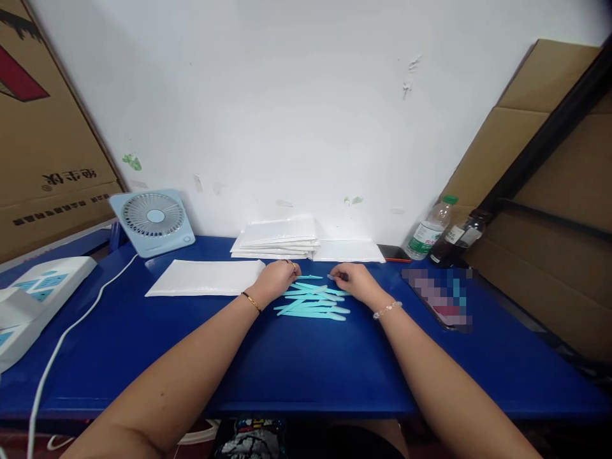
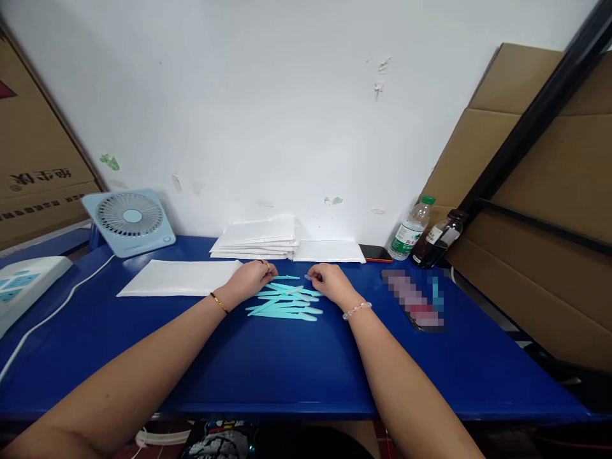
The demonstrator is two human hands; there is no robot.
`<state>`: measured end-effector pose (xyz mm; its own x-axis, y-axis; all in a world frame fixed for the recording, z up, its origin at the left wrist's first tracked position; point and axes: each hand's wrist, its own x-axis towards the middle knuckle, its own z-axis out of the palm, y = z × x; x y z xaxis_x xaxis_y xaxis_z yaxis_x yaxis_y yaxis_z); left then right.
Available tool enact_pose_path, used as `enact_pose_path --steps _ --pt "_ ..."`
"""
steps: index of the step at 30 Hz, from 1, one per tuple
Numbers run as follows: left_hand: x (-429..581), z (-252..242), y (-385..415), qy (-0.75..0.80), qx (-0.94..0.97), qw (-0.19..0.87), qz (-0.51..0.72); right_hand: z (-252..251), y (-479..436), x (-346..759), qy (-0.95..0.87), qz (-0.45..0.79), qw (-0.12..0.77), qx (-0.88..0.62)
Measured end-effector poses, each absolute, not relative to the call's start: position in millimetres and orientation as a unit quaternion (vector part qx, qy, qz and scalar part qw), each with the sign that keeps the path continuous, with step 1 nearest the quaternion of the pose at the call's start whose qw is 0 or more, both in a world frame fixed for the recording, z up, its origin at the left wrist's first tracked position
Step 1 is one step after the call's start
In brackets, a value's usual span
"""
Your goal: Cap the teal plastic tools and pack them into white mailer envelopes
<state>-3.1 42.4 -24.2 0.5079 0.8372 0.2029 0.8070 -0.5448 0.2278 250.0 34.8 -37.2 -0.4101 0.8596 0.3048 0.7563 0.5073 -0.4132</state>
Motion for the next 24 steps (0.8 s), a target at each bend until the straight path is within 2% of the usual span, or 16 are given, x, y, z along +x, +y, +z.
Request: enact_pose_path --steps 8,14,19,24 --pt "-3 -29 45 0.457 0.874 0.057 0.157 -38 34 242 -0.844 0.119 0.276 -0.445" --pt "3 -32 43 0.41 0.892 0.082 0.172 -37 28 228 -0.858 0.133 0.267 -0.419" --pt "1 -23 33 0.402 0.891 0.129 0.165 -24 14 229 -0.861 0.162 0.232 -0.423" --pt "2 -12 10 0.377 0.919 0.093 0.068 -9 -10 231 -0.887 0.147 0.125 -0.419"
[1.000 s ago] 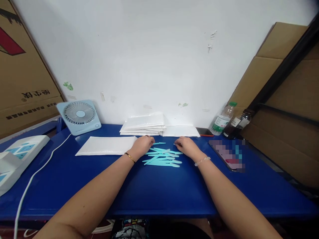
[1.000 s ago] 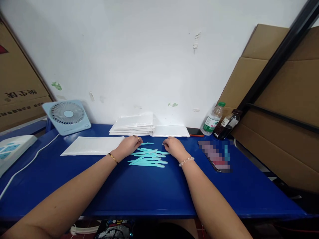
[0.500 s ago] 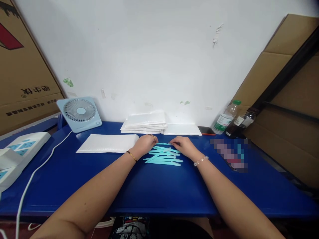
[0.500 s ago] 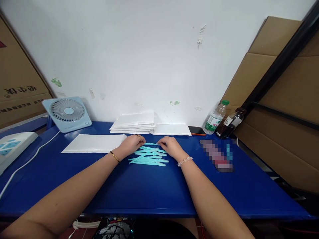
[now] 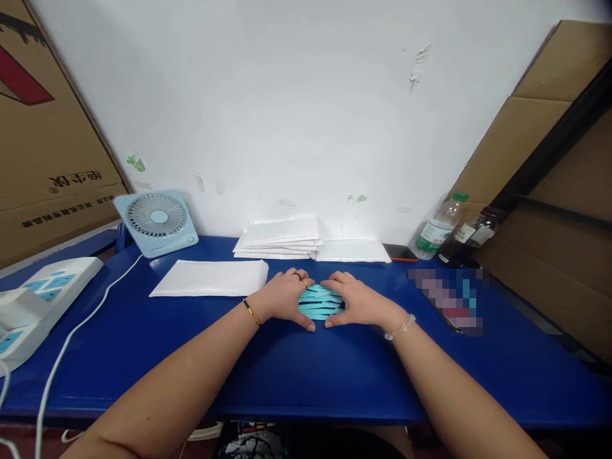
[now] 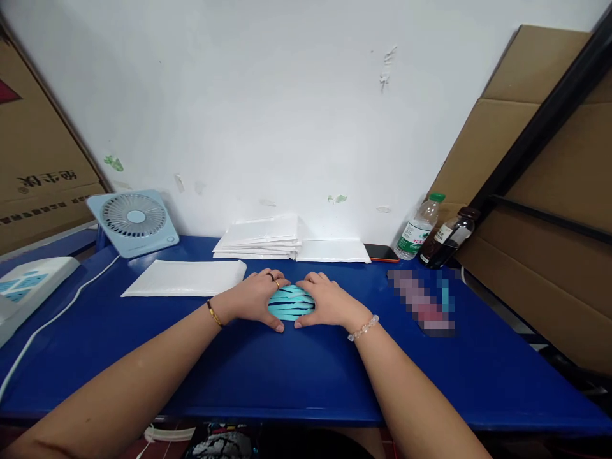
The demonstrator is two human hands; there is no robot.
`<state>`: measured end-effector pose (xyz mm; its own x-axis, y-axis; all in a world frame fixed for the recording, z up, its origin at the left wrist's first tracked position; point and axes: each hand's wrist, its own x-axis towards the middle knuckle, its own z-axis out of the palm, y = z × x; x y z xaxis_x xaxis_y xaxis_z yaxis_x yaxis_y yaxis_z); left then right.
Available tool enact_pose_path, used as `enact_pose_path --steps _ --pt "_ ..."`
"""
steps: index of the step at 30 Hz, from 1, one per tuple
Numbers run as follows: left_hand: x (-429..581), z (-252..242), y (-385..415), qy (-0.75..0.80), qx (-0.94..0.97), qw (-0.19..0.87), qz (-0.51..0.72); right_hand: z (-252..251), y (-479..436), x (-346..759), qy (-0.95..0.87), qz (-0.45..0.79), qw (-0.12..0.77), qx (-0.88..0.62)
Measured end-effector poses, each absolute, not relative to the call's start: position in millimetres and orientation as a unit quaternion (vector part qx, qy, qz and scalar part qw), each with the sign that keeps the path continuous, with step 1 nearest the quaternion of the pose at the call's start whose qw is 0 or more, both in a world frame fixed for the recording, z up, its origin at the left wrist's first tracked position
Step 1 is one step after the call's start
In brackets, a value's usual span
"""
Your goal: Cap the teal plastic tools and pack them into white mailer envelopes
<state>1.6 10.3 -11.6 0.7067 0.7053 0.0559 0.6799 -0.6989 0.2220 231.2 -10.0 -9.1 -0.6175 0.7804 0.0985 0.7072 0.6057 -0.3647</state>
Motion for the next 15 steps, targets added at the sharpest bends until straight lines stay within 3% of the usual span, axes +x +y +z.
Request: enact_pose_path --steps 11,15 --pt "32 -15 -11 0.419 0.908 0.007 0.005 -17 -18 207 -0.919 0.063 0.089 -0.38" --pt "33 -13 -11 0.417 0.909 0.021 0.005 -14 -14 217 -0.911 0.13 0.132 -0.368"
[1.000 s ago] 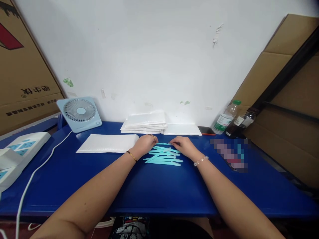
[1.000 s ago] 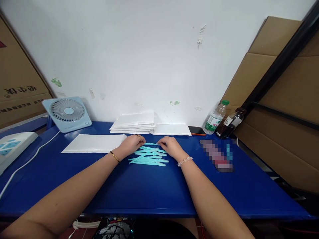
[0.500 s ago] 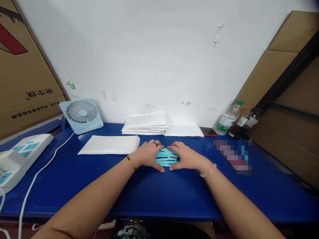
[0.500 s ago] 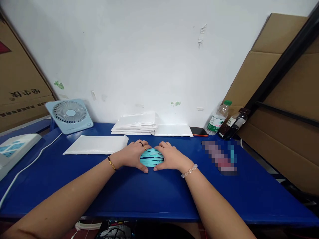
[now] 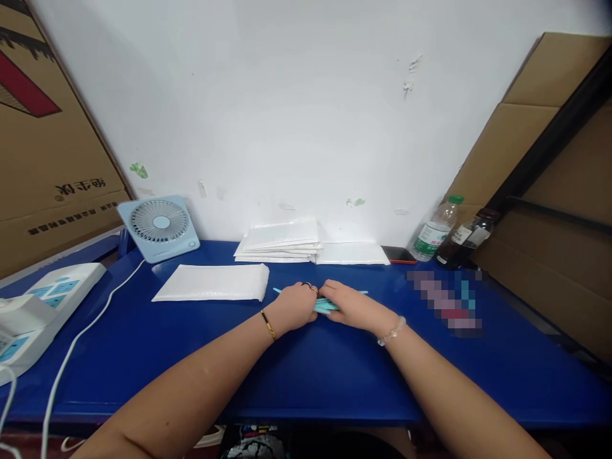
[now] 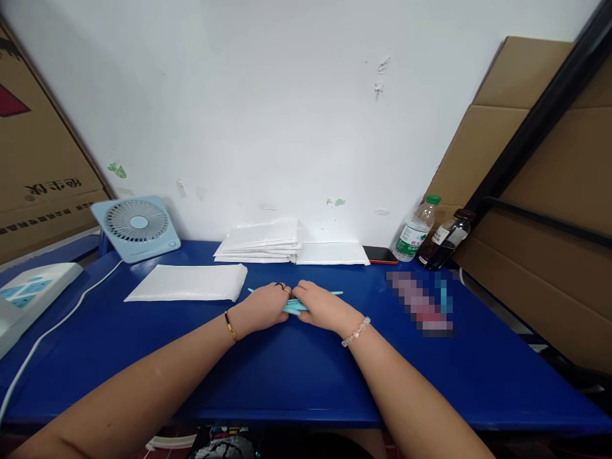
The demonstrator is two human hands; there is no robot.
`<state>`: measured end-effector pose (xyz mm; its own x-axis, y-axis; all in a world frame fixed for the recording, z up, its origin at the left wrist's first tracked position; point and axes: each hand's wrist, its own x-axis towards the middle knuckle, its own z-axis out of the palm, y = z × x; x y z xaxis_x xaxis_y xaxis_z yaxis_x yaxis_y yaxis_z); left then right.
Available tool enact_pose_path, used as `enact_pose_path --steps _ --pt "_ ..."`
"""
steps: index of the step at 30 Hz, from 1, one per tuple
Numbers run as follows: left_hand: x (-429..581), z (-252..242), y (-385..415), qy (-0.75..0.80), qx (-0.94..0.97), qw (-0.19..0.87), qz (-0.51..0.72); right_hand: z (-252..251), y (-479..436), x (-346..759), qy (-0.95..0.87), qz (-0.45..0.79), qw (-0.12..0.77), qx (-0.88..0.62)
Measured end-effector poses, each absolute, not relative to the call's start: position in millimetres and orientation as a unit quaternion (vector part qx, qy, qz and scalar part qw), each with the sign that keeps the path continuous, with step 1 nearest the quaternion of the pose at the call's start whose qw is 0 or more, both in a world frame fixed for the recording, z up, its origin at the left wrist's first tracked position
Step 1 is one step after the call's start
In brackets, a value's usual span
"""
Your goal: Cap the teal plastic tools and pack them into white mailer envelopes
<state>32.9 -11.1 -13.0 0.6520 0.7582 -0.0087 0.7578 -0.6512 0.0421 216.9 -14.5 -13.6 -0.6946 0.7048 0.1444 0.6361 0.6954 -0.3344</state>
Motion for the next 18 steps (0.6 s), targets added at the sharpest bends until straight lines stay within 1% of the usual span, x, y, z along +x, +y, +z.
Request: enact_pose_path --steps 5,8,10,13,15,17,18 --pt "31 -15 -6 0.428 0.904 0.021 0.021 -6 -4 242 -0.823 0.238 0.253 -0.45" --pt "30 -16 -4 0.426 0.904 0.019 0.024 -12 5 251 -0.789 0.253 0.28 -0.485" --pt "28 -15 -4 0.424 0.905 0.025 0.027 -19 10 256 -0.802 0.23 0.256 -0.488" --pt "23 -11 -3 0.433 0.899 0.047 0.032 -28 15 268 -0.831 0.162 0.194 -0.495" --pt "18 -8 -1 0.454 0.887 0.07 0.046 -31 17 278 -0.822 0.108 0.169 -0.533" --pt "14 -5 1 0.474 0.868 0.118 0.089 -31 19 288 -0.793 0.059 0.146 -0.588" --pt "12 -3 3 0.478 0.855 0.161 0.122 -30 19 292 -0.78 0.042 0.129 -0.611"
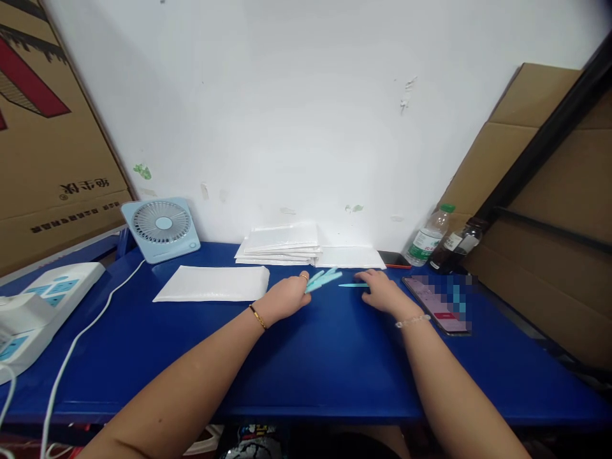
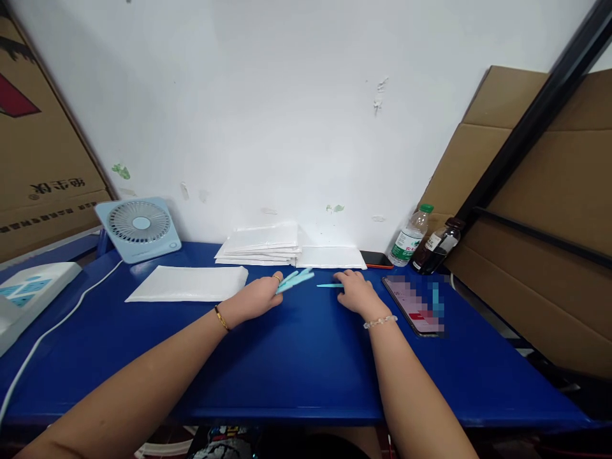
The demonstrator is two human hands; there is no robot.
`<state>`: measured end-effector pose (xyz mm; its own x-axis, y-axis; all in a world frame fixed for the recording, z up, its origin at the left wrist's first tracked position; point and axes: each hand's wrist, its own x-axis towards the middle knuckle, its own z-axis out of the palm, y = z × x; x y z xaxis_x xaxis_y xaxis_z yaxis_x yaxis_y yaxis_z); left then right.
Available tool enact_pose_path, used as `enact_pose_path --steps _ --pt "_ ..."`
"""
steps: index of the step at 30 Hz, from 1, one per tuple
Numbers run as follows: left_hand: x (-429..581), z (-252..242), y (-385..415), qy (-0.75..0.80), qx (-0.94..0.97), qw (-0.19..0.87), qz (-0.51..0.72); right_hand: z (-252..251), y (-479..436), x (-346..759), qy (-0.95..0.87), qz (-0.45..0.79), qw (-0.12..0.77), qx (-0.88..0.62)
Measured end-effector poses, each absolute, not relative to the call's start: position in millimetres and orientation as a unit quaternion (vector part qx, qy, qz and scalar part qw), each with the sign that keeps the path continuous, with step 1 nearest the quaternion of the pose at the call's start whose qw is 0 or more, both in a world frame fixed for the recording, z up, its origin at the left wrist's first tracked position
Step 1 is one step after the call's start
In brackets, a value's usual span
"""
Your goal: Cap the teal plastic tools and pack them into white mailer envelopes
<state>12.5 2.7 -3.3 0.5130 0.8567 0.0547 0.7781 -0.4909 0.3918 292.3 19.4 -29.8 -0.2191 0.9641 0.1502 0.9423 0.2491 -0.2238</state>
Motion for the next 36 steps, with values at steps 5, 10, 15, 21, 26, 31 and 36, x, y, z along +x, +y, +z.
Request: enact_pose_path --steps 5,10,15,21,26,31,36 --pt "11 5 9 0.429 0.66 0.552 0.274 -22 17 289 -0.82 0.069 0.084 -0.562" --pt "10 3 14 0.4 0.514 0.71 0.268 -14 3 260 -0.88 0.142 0.132 -0.434" --pt "16 -12 11 0.389 0.45 0.752 0.285 -5 -4 239 -0.901 0.088 0.191 -0.379" --pt "30 -9 -1 0.314 0.461 0.794 0.241 3 -8 231 -0.891 0.03 0.288 -0.35" --pt "33 -2 -8 0.25 0.478 0.817 0.204 7 -8 227 -0.708 0.185 0.537 -0.419" --pt "38 -2 -16 0.252 0.521 0.799 0.162 8 -12 203 -0.706 0.398 0.459 -0.365" --pt "49 -2 -17 0.327 0.609 0.622 0.367 -5 -19 188 -0.585 0.522 0.535 -0.312"
